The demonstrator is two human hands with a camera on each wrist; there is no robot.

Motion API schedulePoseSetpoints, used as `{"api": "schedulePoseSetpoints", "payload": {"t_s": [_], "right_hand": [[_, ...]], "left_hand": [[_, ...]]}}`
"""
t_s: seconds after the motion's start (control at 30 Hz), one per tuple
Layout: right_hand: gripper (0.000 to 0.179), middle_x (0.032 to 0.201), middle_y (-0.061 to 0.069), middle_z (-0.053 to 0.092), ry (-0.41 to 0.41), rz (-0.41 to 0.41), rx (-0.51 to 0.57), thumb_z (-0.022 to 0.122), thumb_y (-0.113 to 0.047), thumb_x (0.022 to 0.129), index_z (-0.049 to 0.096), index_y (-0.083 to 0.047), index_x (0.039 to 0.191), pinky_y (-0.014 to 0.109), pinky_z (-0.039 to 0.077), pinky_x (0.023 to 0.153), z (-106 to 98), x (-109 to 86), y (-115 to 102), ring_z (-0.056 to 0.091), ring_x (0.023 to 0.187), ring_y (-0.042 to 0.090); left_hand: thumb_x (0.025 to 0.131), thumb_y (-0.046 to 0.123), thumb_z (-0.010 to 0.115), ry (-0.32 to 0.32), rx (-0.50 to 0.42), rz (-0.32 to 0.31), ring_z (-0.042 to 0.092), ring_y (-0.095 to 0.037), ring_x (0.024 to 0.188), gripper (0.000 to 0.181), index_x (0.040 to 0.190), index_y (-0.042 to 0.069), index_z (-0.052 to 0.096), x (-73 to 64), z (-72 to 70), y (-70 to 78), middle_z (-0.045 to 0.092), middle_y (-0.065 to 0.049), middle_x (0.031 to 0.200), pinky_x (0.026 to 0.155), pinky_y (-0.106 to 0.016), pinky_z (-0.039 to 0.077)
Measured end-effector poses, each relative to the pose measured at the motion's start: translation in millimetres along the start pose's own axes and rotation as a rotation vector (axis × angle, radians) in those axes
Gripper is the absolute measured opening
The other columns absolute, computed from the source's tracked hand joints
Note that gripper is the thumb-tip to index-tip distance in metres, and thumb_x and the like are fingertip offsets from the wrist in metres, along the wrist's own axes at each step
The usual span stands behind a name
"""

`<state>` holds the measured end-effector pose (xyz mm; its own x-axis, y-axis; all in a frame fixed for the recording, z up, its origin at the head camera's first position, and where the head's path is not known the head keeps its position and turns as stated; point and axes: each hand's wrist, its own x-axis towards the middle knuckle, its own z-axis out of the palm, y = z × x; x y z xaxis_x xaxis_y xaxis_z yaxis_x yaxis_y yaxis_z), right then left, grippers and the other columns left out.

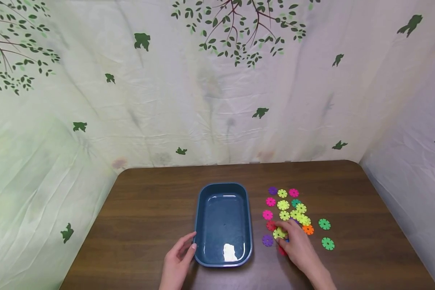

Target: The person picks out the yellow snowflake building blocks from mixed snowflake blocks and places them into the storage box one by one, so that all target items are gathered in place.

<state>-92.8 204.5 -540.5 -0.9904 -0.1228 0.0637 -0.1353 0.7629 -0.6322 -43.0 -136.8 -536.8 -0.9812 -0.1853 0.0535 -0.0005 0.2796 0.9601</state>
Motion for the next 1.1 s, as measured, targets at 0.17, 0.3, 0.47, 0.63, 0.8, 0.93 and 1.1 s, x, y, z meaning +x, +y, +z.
{"api": "schedulePoseSetpoints", "payload": {"t_s": [0.17,0.3,0.47,0.63,0.8,0.93,1.1], "right_hand": [[0.049,0.098,0.001,0.054,-0.041,0.05,0.057,0.082,0.0,0.076,0.067,-0.01,0.121,0.026,0.053,0.067,-2.9,2.9,1.3,0.059,0.076,0.009],[0.052,0.103,0.005,0.053,-0.07,0.089,0.102,0.081,0.0,0.076,0.065,-0.01,0.124,0.024,0.053,0.067,-4.7,3.8,2.1,0.06,0.075,0.01],[0.048,0.101,0.001,0.056,-0.061,0.056,0.084,0.081,0.0,0.077,0.067,-0.011,0.121,0.024,0.053,0.067,-4.1,4.4,3.7,0.058,0.077,0.01],[0.038,0.093,-0.005,0.056,-0.049,0.018,0.048,0.081,-0.001,0.078,0.071,-0.012,0.113,0.025,0.05,0.065,-3.8,5.1,4.4,0.053,0.076,0.01],[0.036,0.089,-0.005,0.054,-0.066,0.019,0.046,0.08,-0.001,0.078,0.072,-0.011,0.112,0.025,0.046,0.061,-5.3,7.0,3.0,0.05,0.073,0.012],[0.036,0.086,-0.003,0.051,-0.089,0.039,0.03,0.08,-0.002,0.079,0.071,-0.01,0.113,0.026,0.041,0.058,-5.8,8.4,2.0,0.047,0.072,0.014],[0.035,0.085,0.0,0.048,-0.096,0.052,0.013,0.08,-0.004,0.079,0.071,-0.008,0.112,0.027,0.036,0.057,-6.8,9.0,1.4,0.044,0.071,0.015]], "left_hand": [[0.091,0.005,0.069,0.0,0.004,-0.011,0.067,-0.02,0.102,0.032,0.122,0.012,0.068,-0.2,0.4,0.2,0.066,-0.006,0.12,0.079,-0.023,0.054],[0.091,0.005,0.069,0.003,0.001,-0.024,0.067,-0.021,0.103,0.032,0.122,0.013,0.068,-0.5,0.8,1.6,0.066,-0.006,0.121,0.08,-0.024,0.054],[0.092,0.007,0.069,0.001,-0.003,-0.04,0.066,-0.023,0.105,0.031,0.122,0.013,0.068,0.0,0.5,2.5,0.065,-0.007,0.123,0.083,-0.03,0.055],[0.091,0.007,0.069,-0.001,-0.016,-0.048,0.066,-0.023,0.105,0.031,0.122,0.012,0.068,0.1,0.1,3.1,0.065,-0.008,0.123,0.083,-0.032,0.055],[0.091,0.007,0.069,0.0,-0.019,-0.059,0.066,-0.023,0.105,0.031,0.122,0.013,0.068,0.0,0.0,3.6,0.065,-0.008,0.123,0.084,-0.032,0.055],[0.091,0.007,0.069,0.001,-0.013,-0.073,0.066,-0.022,0.105,0.031,0.122,0.014,0.068,-0.1,0.3,3.9,0.065,-0.008,0.124,0.083,-0.031,0.055],[0.091,0.007,0.07,0.005,-0.019,-0.078,0.066,-0.022,0.105,0.031,0.122,0.014,0.068,-0.7,0.2,4.9,0.065,-0.007,0.124,0.082,-0.027,0.054]]}}
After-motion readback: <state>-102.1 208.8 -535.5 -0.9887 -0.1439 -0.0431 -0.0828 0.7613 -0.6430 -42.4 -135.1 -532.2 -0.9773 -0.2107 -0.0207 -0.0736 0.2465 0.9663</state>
